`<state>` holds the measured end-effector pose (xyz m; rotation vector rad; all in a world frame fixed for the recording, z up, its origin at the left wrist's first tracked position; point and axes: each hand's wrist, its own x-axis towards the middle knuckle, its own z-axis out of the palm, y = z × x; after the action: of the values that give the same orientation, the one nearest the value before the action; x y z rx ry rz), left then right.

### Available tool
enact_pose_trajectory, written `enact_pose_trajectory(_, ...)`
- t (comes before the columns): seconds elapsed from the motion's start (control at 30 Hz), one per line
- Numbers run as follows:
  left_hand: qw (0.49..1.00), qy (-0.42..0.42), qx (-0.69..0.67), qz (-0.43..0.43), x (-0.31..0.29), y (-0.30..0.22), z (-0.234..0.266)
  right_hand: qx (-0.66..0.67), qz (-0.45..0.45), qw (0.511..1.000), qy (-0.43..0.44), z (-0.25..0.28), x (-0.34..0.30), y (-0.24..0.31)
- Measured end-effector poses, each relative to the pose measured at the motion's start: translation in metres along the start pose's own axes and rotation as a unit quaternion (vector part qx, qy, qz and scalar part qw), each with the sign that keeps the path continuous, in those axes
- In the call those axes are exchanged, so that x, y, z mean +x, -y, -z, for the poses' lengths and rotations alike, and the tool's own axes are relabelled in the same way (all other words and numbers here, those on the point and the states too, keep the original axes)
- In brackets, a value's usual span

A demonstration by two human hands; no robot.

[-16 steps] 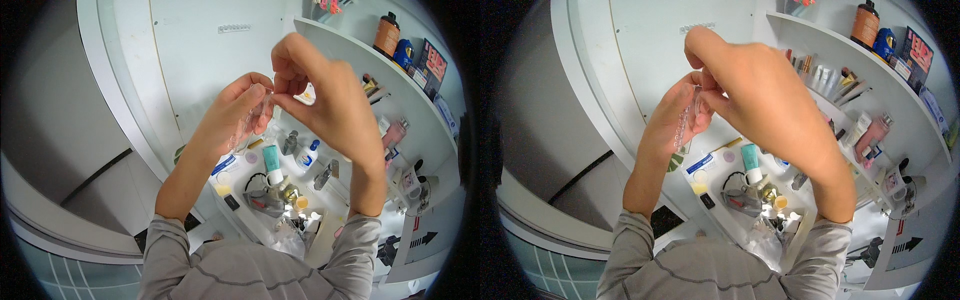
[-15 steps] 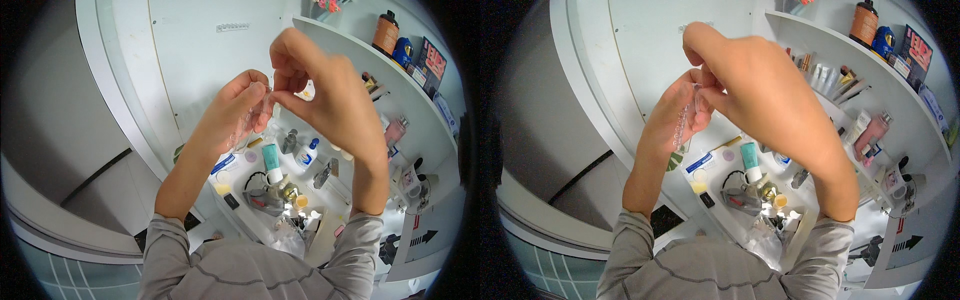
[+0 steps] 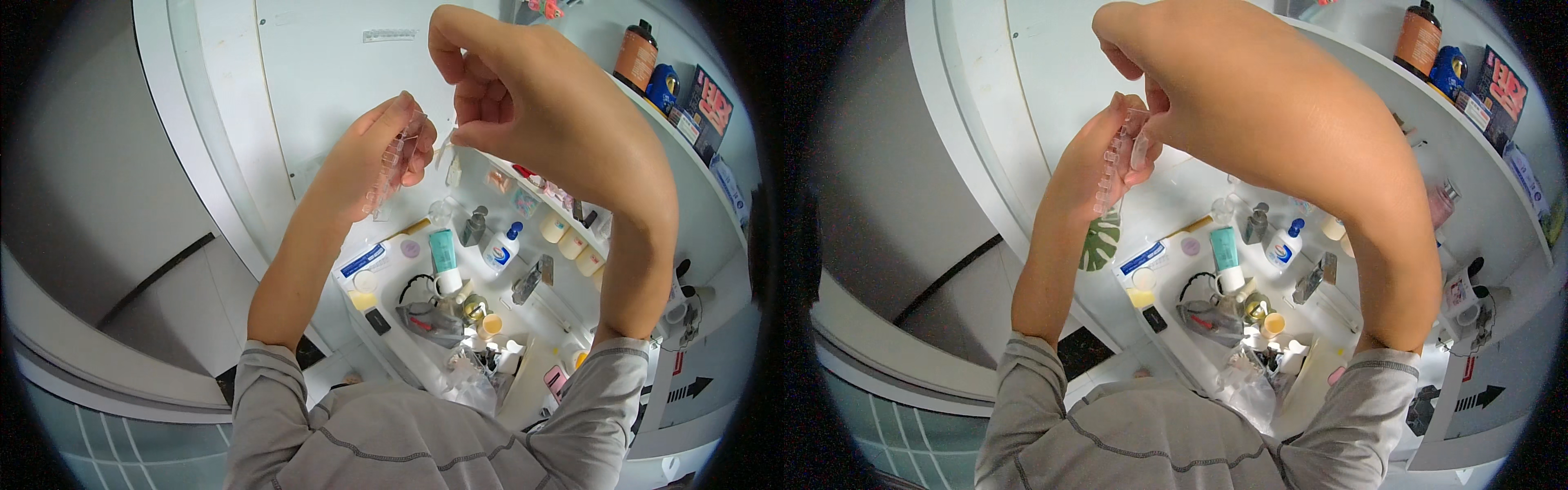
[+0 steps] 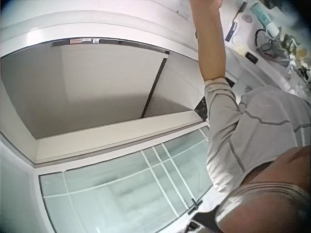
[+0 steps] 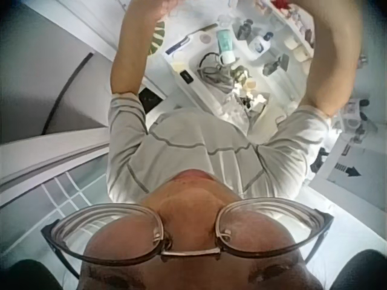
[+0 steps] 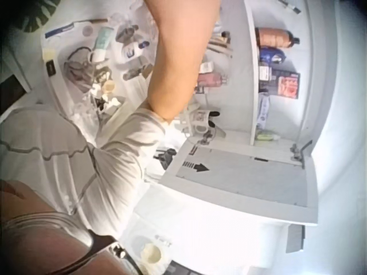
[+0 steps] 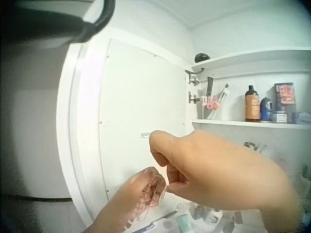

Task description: The person installs clear plastic hooks inside a white bathroom cabinet. They peel off backing strips from the adhesive backs of the hooks and press them onto the cabinet door and interior wall. The person repeats this process for multiple hooks, ensuring they are aligned and securely attached.

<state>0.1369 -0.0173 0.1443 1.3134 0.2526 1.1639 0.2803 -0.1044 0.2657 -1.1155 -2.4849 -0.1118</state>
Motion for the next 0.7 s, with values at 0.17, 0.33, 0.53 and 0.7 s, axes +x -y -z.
enact_pose_trajectory(0.17, 1.0, 0.019, 0.005, -0.01, -0.001, -0.001, 0.0, -0.08, 0.087, 0.992, -0.054, -0.017, 0.008, -0.01)
enact_pose_trajectory(0.33, 1.0, 0.023, 0.008, -0.008, -0.001, -0.003, 0.0, -0.087, 0.076, 0.992, -0.054, -0.02, 0.017, -0.011)
enact_pose_trajectory(0.53, 1.0, 0.018, 0.023, -0.009, 0.001, -0.002, 0.003, -0.098, 0.068, 0.992, -0.049, -0.024, 0.023, -0.011)
enact_pose_trajectory(0.7, 1.0, 0.016, -0.009, -0.002, -0.004, -0.007, 0.0, -0.106, 0.077, 0.99, -0.058, -0.029, 0.028, -0.012)
